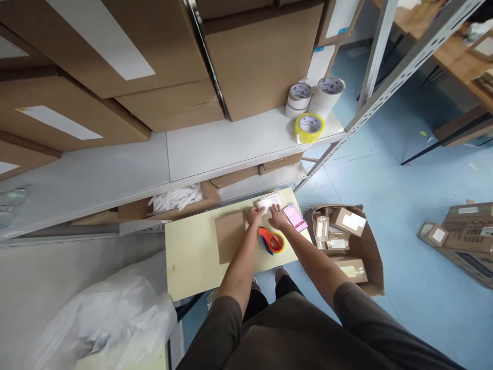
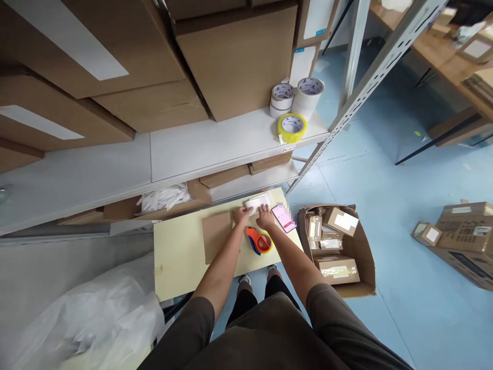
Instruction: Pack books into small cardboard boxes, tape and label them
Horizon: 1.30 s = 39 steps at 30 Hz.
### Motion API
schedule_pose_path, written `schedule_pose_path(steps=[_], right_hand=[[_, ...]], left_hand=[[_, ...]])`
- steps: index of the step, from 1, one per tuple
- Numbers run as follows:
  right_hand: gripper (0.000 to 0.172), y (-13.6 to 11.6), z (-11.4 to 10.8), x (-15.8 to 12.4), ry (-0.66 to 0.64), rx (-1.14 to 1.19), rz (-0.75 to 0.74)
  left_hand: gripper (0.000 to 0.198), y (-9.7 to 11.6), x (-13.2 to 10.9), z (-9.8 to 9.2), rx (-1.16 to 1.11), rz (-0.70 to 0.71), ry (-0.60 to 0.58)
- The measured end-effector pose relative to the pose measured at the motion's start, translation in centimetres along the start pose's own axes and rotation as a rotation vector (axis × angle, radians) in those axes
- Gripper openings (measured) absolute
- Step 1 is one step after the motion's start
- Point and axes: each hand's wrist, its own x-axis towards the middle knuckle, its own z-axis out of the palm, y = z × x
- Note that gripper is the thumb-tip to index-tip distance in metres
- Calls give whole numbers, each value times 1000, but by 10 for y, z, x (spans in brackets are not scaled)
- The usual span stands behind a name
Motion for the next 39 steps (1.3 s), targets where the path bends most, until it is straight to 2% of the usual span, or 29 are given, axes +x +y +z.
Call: schedule_pose_path(steps=[4,7,9,12,15,17,19,20,22,24,26,28,31,33,37,39], right_hand=[[96,-5,0,-8,13,42,-28],[87,-3,-4,-19,111,155,-52],[79,-3,-10,-26,235,290,-6],[70,-9,-22,-34,360,509,64],[48,-24,-38,-42,333,586,-4],[32,-38,-48,-49,330,548,-33],[27,-55,-53,-59,385,480,-60],[26,-64,-54,-65,418,447,-98],[21,-82,-51,-78,454,396,-206],[24,-97,-46,-91,435,367,-321],[34,-106,-42,-102,413,348,-402],[41,-107,-46,-108,446,344,-419],[48,-103,-67,-104,506,320,-368],[48,-101,-87,-94,396,291,-382],[20,-102,-118,-76,58,331,-454],[24,-105,-124,-72,-49,412,-489]], left_hand=[[19,6,-3,-4,61,-42,9],[19,6,-9,-13,40,27,25],[22,2,-16,-22,-87,91,1],[32,-7,-27,-38,-346,185,-112],[41,-9,-39,-58,-481,246,-208],[46,-5,-49,-72,-510,245,-158],[49,3,-61,-86,-549,228,-116],[51,8,-68,-92,-580,228,-146],[56,17,-82,-103,-639,270,-277],[54,23,-93,-114,-633,324,-328],[48,24,-100,-128,-566,346,-232],[40,21,-104,-145,-503,366,-152],[28,12,-106,-175,-434,438,-177],[24,6,-109,-194,-398,472,-188],[25,-8,-114,-220,-419,451,-129],[28,-14,-116,-224,-462,400,-79]])
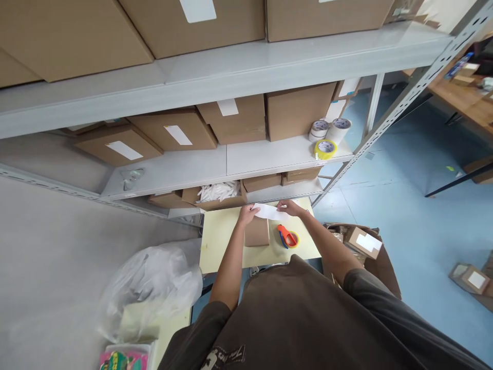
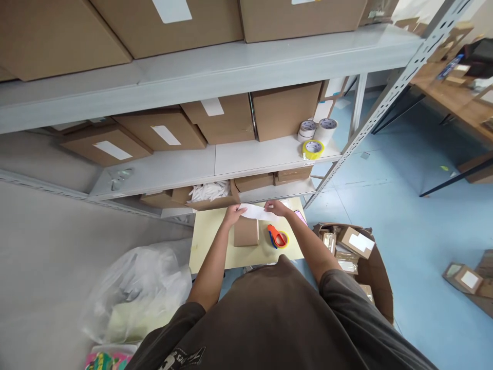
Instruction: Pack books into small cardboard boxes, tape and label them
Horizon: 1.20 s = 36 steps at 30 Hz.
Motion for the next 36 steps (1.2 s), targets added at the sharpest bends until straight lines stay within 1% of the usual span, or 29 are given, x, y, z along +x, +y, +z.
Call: schedule_pose_path(steps=[3,6,9,12,14,16,17,18,20,22,23,24,25,26,27,29,31,33,36], right_hand=[[34,-2,1,3,-41,148,0],[38,0,0,3,-6,217,27],[41,4,-7,1,35,246,68],[41,6,-13,-1,31,280,77],[40,6,-13,0,-20,287,50],[37,6,-12,2,-76,230,31],[32,7,-11,4,-75,168,29],[26,8,-11,5,-42,90,31],[19,10,-10,7,110,-69,50],[21,12,-8,8,260,-160,81],[21,11,-5,9,298,-167,96],[19,10,1,8,307,-151,107],[15,7,8,8,290,-120,110],[12,2,19,7,255,-80,104],[12,-3,32,7,210,-37,90],[21,-16,63,7,108,53,48],[31,-30,96,9,53,137,19],[37,-43,124,13,82,197,32],[40,-60,152,21,137,236,75]], left_hand=[[32,-8,-5,-1,-64,-55,91],[36,-19,-12,4,-163,-97,184],[42,-28,-19,8,-289,-121,280],[48,-32,-24,10,-326,-116,282],[48,-32,-24,12,-306,-109,281],[48,-32,-22,15,-297,-115,314],[47,-33,-21,16,-302,-126,337],[47,-34,-19,17,-311,-145,357],[45,-38,-18,17,-333,-201,375],[44,-44,-19,17,-371,-257,374],[43,-47,-21,17,-402,-278,369],[42,-50,-22,17,-440,-295,363],[41,-53,-24,17,-481,-304,353],[40,-55,-27,18,-522,-306,338],[39,-56,-30,18,-558,-299,316],[40,-58,-36,18,-601,-263,264],[44,-60,-44,14,-608,-233,221],[49,-63,-53,6,-595,-241,195],[51,-70,-69,-16,-581,-293,188]])
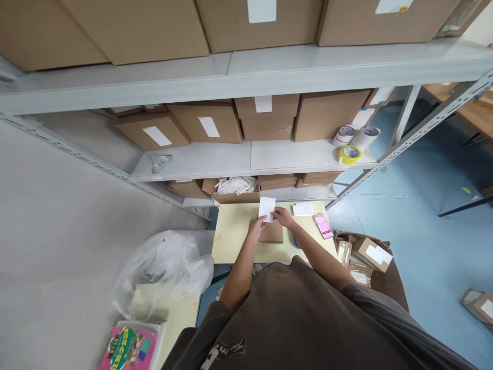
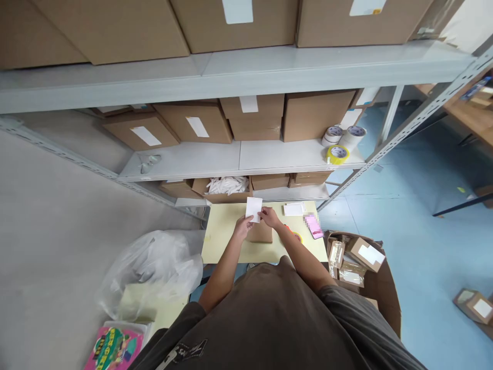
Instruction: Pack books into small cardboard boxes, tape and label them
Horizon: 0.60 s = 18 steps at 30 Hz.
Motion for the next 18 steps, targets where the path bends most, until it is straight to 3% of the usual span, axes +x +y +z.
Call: schedule_pose_path(steps=[4,8,12,18], right_hand=[[42,-15,25,0,-10,36,-23],[38,-24,43,-14,-18,151,2],[38,-25,58,-34,-16,236,48],[40,-26,67,-54,154,302,25]], left_hand=[[50,10,-12,-38,17,25,19],[56,22,-20,-58,-74,113,90],[56,28,-21,-60,-146,118,90],[55,29,-26,-50,-158,75,-10]])
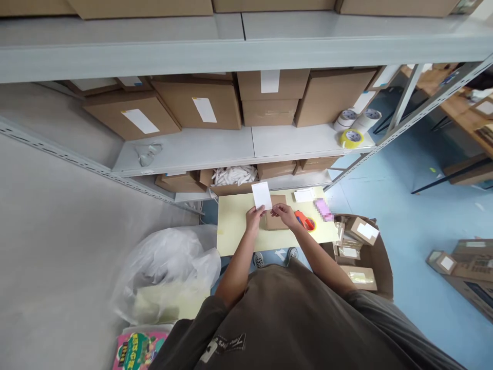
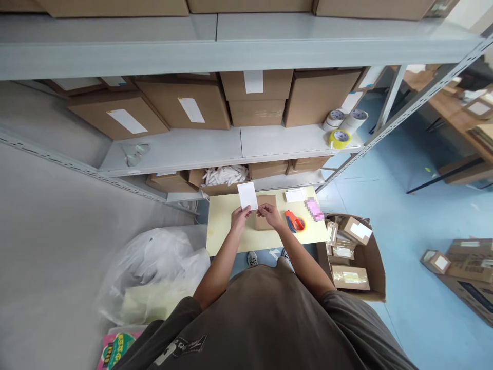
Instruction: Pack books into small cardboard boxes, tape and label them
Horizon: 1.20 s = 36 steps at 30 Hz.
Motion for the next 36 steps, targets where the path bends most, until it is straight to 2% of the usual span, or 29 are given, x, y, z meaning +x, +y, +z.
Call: schedule_pose_path(steps=[4,8,13,15,18,19,21,23,24,29,33,36], right_hand=[[36,-4,-7,-9,25,15,8],[33,-10,-20,-17,39,31,27],[35,-18,-35,-23,-11,25,-19],[37,-22,-41,-25,-25,32,-37],[42,-26,-49,-28,-51,49,-47],[44,-27,-52,-28,-67,56,-53],[46,-30,-55,-29,-107,72,-74],[47,-35,-57,-30,-144,88,-100],[47,-37,-57,-31,-156,93,-110],[45,-49,-56,-35,-184,103,-127],[43,-54,-57,-37,-200,113,-131],[42,-55,-58,-37,-188,102,-135]], left_hand=[[57,-1,-9,9,26,-1,-42],[58,-7,-15,21,61,30,-33],[60,-16,-19,37,120,52,-32],[61,-15,-23,42,204,133,27],[56,-5,-32,47,428,425,139],[49,-1,-36,49,506,515,105],[34,7,-43,53,606,605,-80],[28,11,-49,58,620,605,-237],[29,11,-51,60,607,597,-262],[33,8,-60,69,549,589,-189],[34,11,-67,70,540,601,-211],[31,15,-72,74,499,558,-212]])
